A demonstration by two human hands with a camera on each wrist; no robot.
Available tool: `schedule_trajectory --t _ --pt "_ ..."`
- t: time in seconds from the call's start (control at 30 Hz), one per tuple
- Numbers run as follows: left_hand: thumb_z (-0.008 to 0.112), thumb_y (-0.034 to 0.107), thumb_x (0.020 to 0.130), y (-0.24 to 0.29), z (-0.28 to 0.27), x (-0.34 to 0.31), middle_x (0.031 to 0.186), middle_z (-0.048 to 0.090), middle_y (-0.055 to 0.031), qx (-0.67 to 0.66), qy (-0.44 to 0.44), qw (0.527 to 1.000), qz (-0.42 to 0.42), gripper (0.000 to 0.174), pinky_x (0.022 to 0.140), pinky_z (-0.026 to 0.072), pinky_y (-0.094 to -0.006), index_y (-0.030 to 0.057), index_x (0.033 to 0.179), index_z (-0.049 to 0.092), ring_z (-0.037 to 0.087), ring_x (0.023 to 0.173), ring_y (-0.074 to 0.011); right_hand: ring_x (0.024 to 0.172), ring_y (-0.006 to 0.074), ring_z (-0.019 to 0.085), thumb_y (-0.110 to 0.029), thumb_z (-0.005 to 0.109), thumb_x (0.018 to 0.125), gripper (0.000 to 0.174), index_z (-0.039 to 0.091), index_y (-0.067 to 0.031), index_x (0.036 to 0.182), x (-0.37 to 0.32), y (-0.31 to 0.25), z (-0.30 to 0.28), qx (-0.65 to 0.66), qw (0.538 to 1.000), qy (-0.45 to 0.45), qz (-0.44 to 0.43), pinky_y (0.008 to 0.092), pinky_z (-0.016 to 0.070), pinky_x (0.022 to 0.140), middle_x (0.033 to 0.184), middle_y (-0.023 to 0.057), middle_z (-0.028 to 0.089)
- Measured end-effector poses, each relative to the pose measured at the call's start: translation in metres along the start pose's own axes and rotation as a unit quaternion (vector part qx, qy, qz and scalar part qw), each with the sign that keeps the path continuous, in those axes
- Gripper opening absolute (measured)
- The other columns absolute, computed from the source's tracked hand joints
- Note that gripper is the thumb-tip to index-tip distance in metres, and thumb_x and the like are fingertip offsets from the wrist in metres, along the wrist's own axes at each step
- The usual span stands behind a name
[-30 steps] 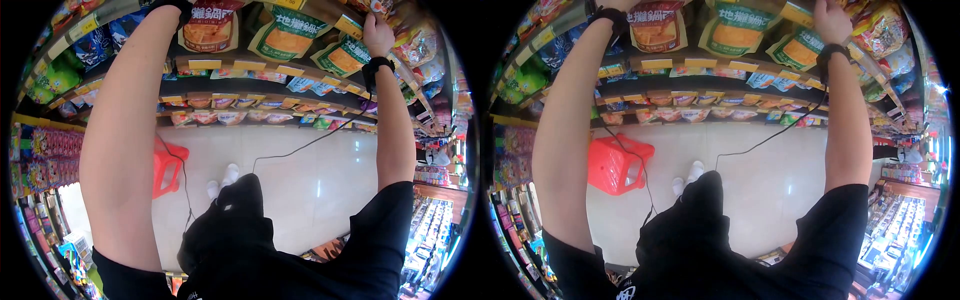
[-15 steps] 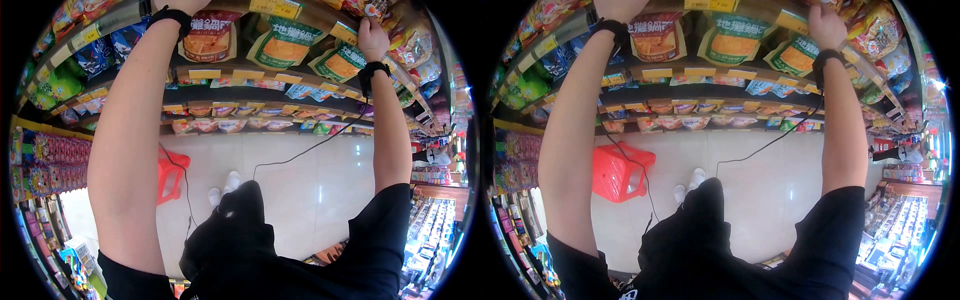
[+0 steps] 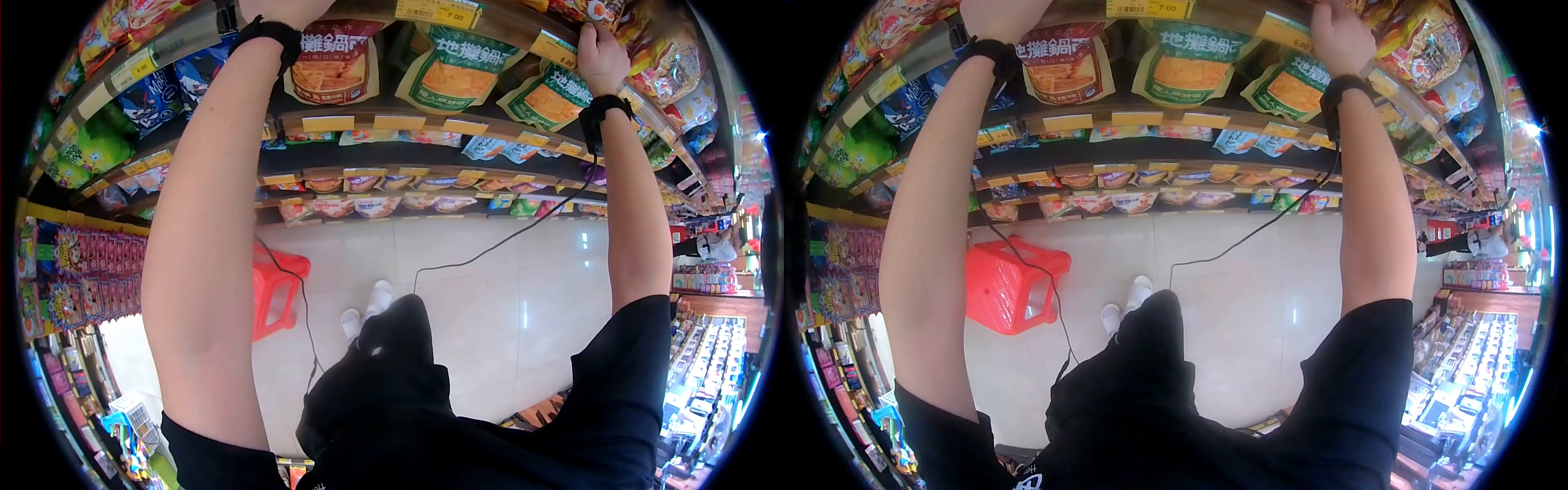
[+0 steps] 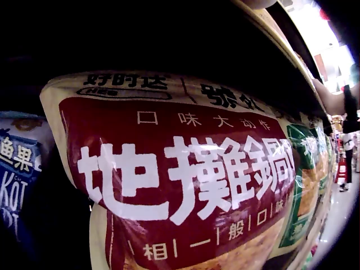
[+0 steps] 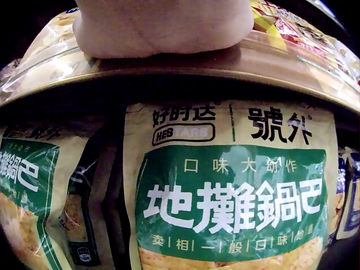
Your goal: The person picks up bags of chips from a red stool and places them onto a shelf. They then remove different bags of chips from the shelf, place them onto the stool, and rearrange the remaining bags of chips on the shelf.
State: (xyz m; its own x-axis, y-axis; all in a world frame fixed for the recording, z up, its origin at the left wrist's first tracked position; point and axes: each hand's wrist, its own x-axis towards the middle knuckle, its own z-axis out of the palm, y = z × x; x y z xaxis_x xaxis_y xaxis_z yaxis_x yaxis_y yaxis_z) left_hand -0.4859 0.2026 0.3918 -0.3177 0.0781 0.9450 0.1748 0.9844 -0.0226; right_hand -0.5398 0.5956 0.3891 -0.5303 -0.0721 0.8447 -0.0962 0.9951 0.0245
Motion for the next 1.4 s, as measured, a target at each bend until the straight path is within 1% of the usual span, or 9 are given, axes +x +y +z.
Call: schedule_trajectory --t 0.17,0.37,0.63,0.77,0.83,0.93,1.07,1.13,1.4 --pt "0.047 0.024 0.079 0.000 0.000 -0.001 0.063 0.060 -0.0108 -0.009 0.004 1.000 0.006 0.028 0.059 0.0483 -0.0372 0.0051 0.060 0.058 0.060 0.064 -0.0265 0.084 0.0378 0.059 -0.044 0.037 0.085 0.041 0.065 -0.0201 0.105 0.001 0.006 0.004 -0.005 1.000 0.000 -0.006 0.0438 0.0465 0.074 0.087 0.0173 0.064" --pt "0.047 0.024 0.079 0.000 -0.001 0.000 0.064 0.060 -0.0113 -0.013 -0.009 1.000 -0.012 0.029 0.060 0.0481 -0.0380 0.0049 0.060 0.058 0.060 0.065 -0.0272 0.084 0.0378 0.059 -0.044 0.037 0.084 0.042 0.064 -0.0200 0.105 0.000 0.003 0.002 -0.005 1.000 0.002 -0.005 0.0439 0.0463 0.074 0.087 0.0168 0.064" --pt "0.047 0.024 0.079 0.000 -0.001 0.000 0.063 0.060 -0.0121 -0.014 -0.007 1.000 -0.008 0.032 0.060 0.0479 -0.0382 0.0043 0.057 0.058 0.059 0.064 -0.0279 0.084 0.0387 0.059 -0.043 0.037 0.085 0.041 0.064 -0.0197 0.105 0.000 0.001 0.000 0.006 1.000 -0.013 0.003 0.0445 0.0461 0.074 0.088 0.0170 0.064" --pt "0.047 0.024 0.079 0.000 -0.001 0.000 0.063 0.060 -0.0123 -0.013 -0.008 1.000 0.004 0.032 0.060 0.0480 -0.0382 0.0041 0.057 0.058 0.060 0.064 -0.0280 0.084 0.0385 0.059 -0.043 0.036 0.085 0.041 0.064 -0.0191 0.104 0.000 0.000 -0.001 -0.006 1.000 -0.004 0.000 0.0443 0.0462 0.074 0.088 0.0169 0.064" --pt "0.047 0.024 0.079 0.000 -0.001 0.000 0.063 0.060 -0.0125 -0.015 0.002 1.000 -0.005 0.031 0.060 0.0480 -0.0383 0.0038 0.058 0.058 0.060 0.064 -0.0281 0.085 0.0381 0.059 -0.043 0.036 0.085 0.042 0.064 -0.0184 0.104 0.002 0.001 -0.002 -0.015 0.999 -0.029 -0.002 0.0442 0.0461 0.074 0.088 0.0167 0.064" --pt "0.047 0.024 0.079 0.002 -0.002 0.000 0.063 0.060 -0.0126 -0.016 -0.007 1.000 -0.024 0.031 0.059 0.0480 -0.0385 0.0038 0.058 0.059 0.059 0.063 -0.0283 0.085 0.0379 0.059 -0.043 0.037 0.085 0.042 0.064 -0.0177 0.104 0.001 -0.002 -0.001 -0.011 1.000 -0.016 0.009 0.0442 0.0459 0.075 0.088 0.0166 0.064" --pt "0.047 0.023 0.079 0.001 -0.003 0.001 0.063 0.060 -0.0128 -0.012 -0.019 1.000 -0.020 0.031 0.059 0.0480 -0.0385 0.0037 0.058 0.058 0.059 0.062 -0.0284 0.086 0.0378 0.059 -0.043 0.037 0.085 0.042 0.064 -0.0172 0.104 0.000 -0.004 -0.002 -0.001 1.000 -0.009 0.019 0.0438 0.0457 0.076 0.089 0.0168 0.064" --pt "0.046 0.023 0.079 0.001 -0.002 0.001 0.063 0.060 -0.0127 -0.018 -0.006 1.000 -0.010 0.031 0.059 0.0479 -0.0383 0.0039 0.057 0.058 0.059 0.062 -0.0282 0.087 0.0376 0.059 -0.043 0.037 0.085 0.042 0.064 -0.0169 0.104 0.000 -0.002 -0.003 0.001 1.000 -0.018 0.010 0.0433 0.0456 0.077 0.090 0.0171 0.064" --pt "0.046 0.023 0.079 -0.001 0.000 0.000 0.062 0.060 -0.0126 -0.018 -0.009 1.000 0.004 0.032 0.059 0.0479 -0.0379 0.0038 0.057 0.058 0.059 0.061 -0.0280 0.086 0.0383 0.059 -0.043 0.038 0.085 0.041 0.064 -0.0168 0.102 0.000 0.000 -0.002 0.003 1.000 -0.006 -0.003 0.0440 0.0456 0.076 0.088 0.0174 0.064"
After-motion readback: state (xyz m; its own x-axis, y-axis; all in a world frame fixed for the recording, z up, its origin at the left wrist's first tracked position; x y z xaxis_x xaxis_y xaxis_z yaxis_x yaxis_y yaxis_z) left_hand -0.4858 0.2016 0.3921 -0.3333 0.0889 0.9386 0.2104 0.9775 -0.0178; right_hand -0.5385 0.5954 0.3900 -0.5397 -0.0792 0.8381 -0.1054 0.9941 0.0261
